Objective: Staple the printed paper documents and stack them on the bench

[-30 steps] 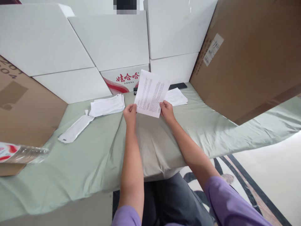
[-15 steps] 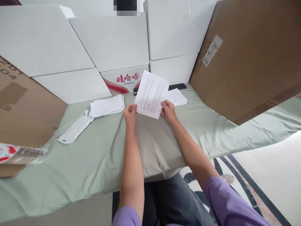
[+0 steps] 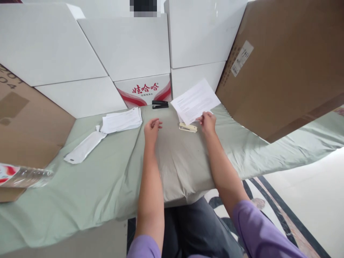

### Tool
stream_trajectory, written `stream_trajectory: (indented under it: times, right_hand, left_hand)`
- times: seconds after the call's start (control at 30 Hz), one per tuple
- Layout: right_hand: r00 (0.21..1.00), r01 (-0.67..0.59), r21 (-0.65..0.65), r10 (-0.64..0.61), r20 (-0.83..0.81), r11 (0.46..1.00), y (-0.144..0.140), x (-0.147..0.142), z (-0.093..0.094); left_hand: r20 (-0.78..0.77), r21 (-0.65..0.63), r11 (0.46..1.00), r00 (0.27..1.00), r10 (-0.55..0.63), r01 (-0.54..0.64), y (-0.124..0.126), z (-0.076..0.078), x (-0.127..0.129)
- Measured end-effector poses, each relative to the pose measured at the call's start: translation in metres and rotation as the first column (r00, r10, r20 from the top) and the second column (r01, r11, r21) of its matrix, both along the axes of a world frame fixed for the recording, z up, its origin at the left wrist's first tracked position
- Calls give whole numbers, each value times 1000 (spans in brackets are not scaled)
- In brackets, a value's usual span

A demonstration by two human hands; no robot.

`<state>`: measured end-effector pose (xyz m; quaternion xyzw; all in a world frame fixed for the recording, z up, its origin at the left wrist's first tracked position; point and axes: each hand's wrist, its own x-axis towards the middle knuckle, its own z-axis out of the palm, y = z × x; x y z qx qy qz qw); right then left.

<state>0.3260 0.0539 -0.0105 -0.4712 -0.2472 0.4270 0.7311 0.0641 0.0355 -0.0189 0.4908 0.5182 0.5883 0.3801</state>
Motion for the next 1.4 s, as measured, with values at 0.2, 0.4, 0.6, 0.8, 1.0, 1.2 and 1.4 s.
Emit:
stream_trajectory:
  times: [0.2,0.4,0.6,0.8,1.0,1.2,1.4]
  right_hand:
    - [995,-34,-155,20,-95,987,13,14,-16]
    - [998,-56,-246,53,-19,968,24,11,-19]
    - [998,-68,-243,69,-6,968,24,13,-19]
    - [988,-126,-280,145,51,952,18,16,-14]
    - [948,-60,-379,171,269,923,11,20,-8]
    - [924,8,-337,122,362,942,14,20,-16]
    - [877,272,-185,-164,452,944,21,15,-33]
  left_hand:
    - [16,-38,998,998,53,-52,2,-3,-3]
    - [-7,-67,995,997,72,-72,4,-6,-2]
    - [-12,-68,995,997,77,-78,6,-10,-4]
    - [-26,-50,994,995,91,-93,5,-12,-7]
    - [-60,-84,987,989,133,-137,4,-11,-8]
    - [-587,98,863,672,453,-496,10,-4,-29]
    - [-857,25,880,443,263,-474,31,-7,-86]
